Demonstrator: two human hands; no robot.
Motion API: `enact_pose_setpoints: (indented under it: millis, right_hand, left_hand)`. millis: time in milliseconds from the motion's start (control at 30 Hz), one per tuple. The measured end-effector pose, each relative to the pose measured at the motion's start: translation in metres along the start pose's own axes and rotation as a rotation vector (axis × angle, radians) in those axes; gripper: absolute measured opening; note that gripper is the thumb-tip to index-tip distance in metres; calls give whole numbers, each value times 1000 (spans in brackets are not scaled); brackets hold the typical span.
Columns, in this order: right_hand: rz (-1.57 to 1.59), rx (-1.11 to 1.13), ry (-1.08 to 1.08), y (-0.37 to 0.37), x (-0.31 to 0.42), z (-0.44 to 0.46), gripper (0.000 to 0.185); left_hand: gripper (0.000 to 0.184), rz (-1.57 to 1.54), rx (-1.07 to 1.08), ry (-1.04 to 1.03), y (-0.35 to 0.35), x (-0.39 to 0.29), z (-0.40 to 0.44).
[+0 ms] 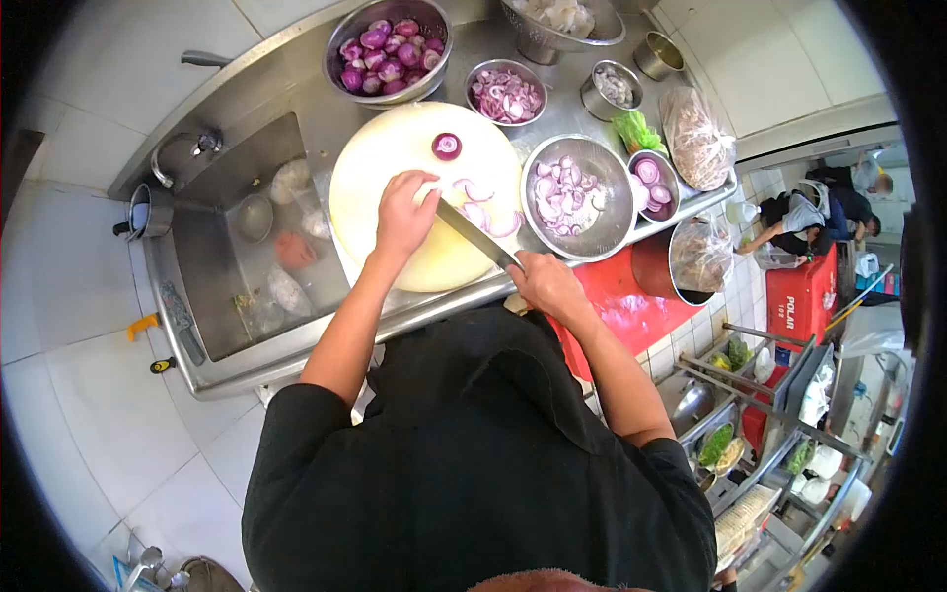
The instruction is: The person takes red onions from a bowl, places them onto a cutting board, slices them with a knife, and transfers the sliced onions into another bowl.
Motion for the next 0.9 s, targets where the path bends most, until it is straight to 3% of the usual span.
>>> enact_pose_setpoints:
  millis: [200,300,333,433,467,567,700,767,833,867,900]
  right_hand:
    - [67,26,-38,-15,2,-11,35]
    - [157,61,-159,-9,2,-18,38]
    - [188,56,-171,-9,2,-20,39]
    - [299,64,-226,-13,3,-18,41]
    - [314,52,-226,-17,0,-18,41]
    - [350,21,-213,-26,-4,-15,42]
    - [380,-38,-196,-38,-7,-15,41]
    - [425,-25,-256,-41,-4,-14,40]
    - [376,-83,-240,-42,6,-17,38]
    - [340,-109,-232,-42,14,-20,37]
    - [307,-138,-220,-40,23,-22,37]
  left_hand:
    - [44,289,272,-267,-68,59,88]
    - [42,213,425,-136,-46,49,95]
    - [39,72,393,-54,-45,63,91]
    - [45,-891,338,497,-26,87,69]
    - [57,-1140,386,448,-13,88,58]
    - [59,-1403,453,437,23,53,27]
    - [53,-1123,463,421,22,52,-4]
    - [53,-628,444,345,7,45,-29]
    - [54,84,457,107,4,25,-45]
    - [55,328,321,-97,1,20,-58]
    - [57,310,276,-107,0,19,-63]
Point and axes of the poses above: each hand's wrist, its own z-axis towards the middle knuckle, its own y-axis out of the back of the hand, x = y × z, the point moved 1 cm from there along z, towards the middle knuckle, and after that the axes turned 10 degrees about z, right-handed, at the moved point
